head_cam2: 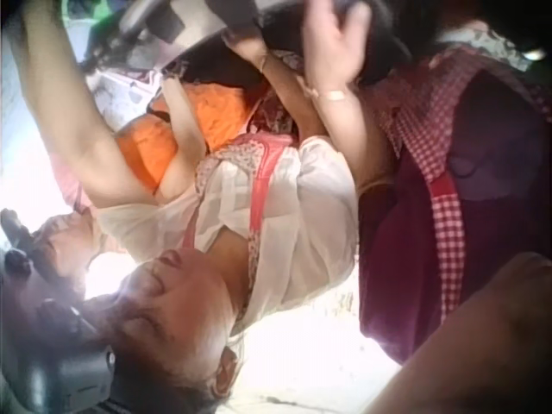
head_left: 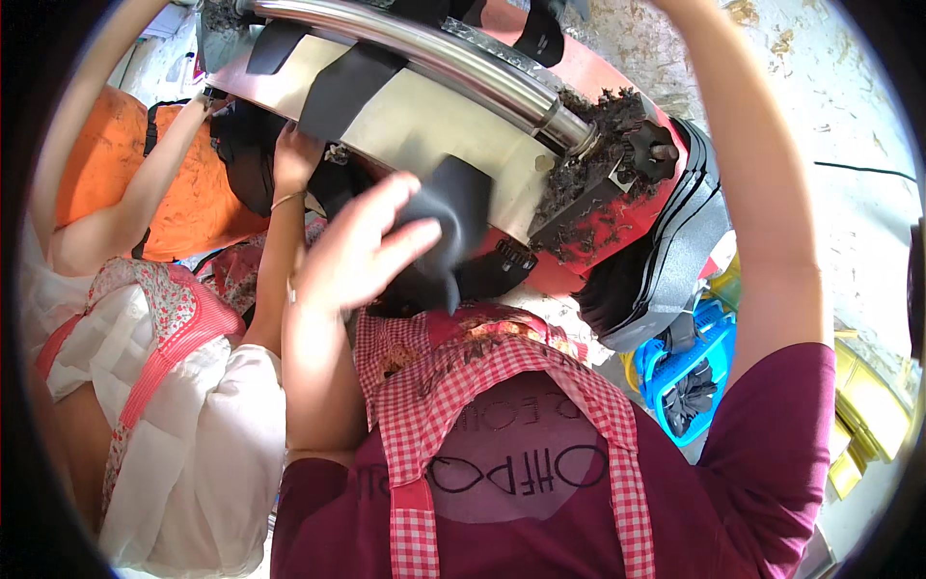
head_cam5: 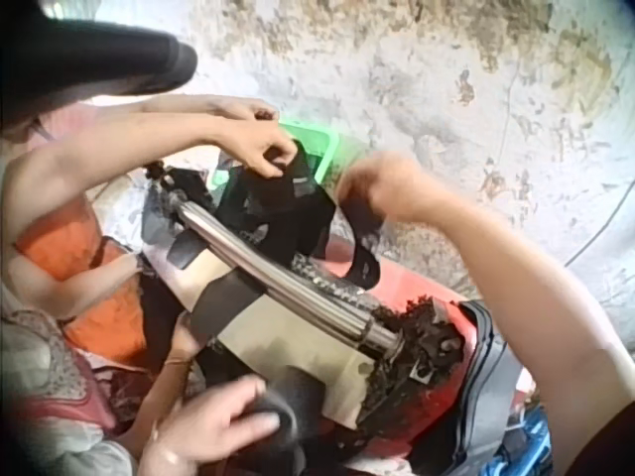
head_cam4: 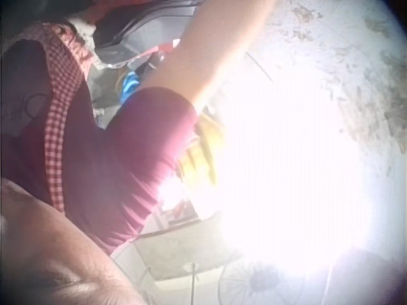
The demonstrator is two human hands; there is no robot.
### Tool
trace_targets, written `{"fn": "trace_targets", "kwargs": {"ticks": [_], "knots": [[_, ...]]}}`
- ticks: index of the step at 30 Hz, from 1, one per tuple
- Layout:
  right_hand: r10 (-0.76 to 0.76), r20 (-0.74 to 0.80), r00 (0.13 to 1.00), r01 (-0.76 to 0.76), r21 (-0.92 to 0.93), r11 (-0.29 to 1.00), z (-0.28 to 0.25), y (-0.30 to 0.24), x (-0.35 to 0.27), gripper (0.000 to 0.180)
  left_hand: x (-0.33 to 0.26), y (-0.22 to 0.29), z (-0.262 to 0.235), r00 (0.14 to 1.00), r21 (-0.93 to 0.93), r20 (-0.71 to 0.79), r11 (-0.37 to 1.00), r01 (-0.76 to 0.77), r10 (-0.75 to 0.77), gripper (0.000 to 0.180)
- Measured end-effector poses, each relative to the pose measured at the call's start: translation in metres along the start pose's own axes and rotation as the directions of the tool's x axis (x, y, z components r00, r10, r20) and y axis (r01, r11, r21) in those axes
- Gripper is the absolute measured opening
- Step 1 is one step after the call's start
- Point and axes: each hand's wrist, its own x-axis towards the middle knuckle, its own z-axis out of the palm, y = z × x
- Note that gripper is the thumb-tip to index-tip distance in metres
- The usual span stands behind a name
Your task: Manually feeding and trimming black fabric/leather components on an industrial shoe manufacturing machine.
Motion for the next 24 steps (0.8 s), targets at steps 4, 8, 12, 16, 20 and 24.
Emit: {"fn": "trace_targets", "kwargs": {"ticks": [4, 8, 12, 16, 20, 24], "knots": [[-0.191, 0.353, 0.916, 0.240, -0.101, 0.965, 0.075, 0.014, -0.009, 0.032, 0.063, -0.021, -0.025, 0.981, 0.328, -0.065, 0.924, 0.195, -0.184, 0.051], [0.041, 0.570, 0.820, 0.010, -0.087, 0.996, 0.084, 0.008, -0.014, 0.027, 0.102, -0.011, -0.027, 0.983, 0.421, -0.124, 0.890, 0.178, -0.138, 0.053], [0.138, 0.447, 0.884, -0.203, 0.099, 0.974, 0.068, 0.030, -0.035, 0.041, 0.047, 0.001, -0.019, 0.968, 0.338, -0.134, 0.909, 0.244, -0.210, 0.037], [0.073, 0.380, 0.922, -0.296, 0.571, 0.765, 0.030, 0.018, -0.032, 0.017, -0.003, -0.064, 0.028, 0.886, 0.524, -0.037, 0.746, 0.410, -0.462, 0.034], [-0.085, 0.298, 0.951, -0.159, 0.703, 0.693, -0.005, -0.015, -0.035, 0.018, -0.019, -0.158, 0.123, 0.998, 0.696, 0.039, 0.718, 0.003, -0.041, 0.051], [-0.053, 0.126, 0.991, -0.056, 0.728, 0.683, -0.032, -0.027, -0.029, 0.024, -0.018, -0.176, 0.125, 0.964, 0.697, 0.250, 0.707, -0.115, -0.090, 0.040]]}}
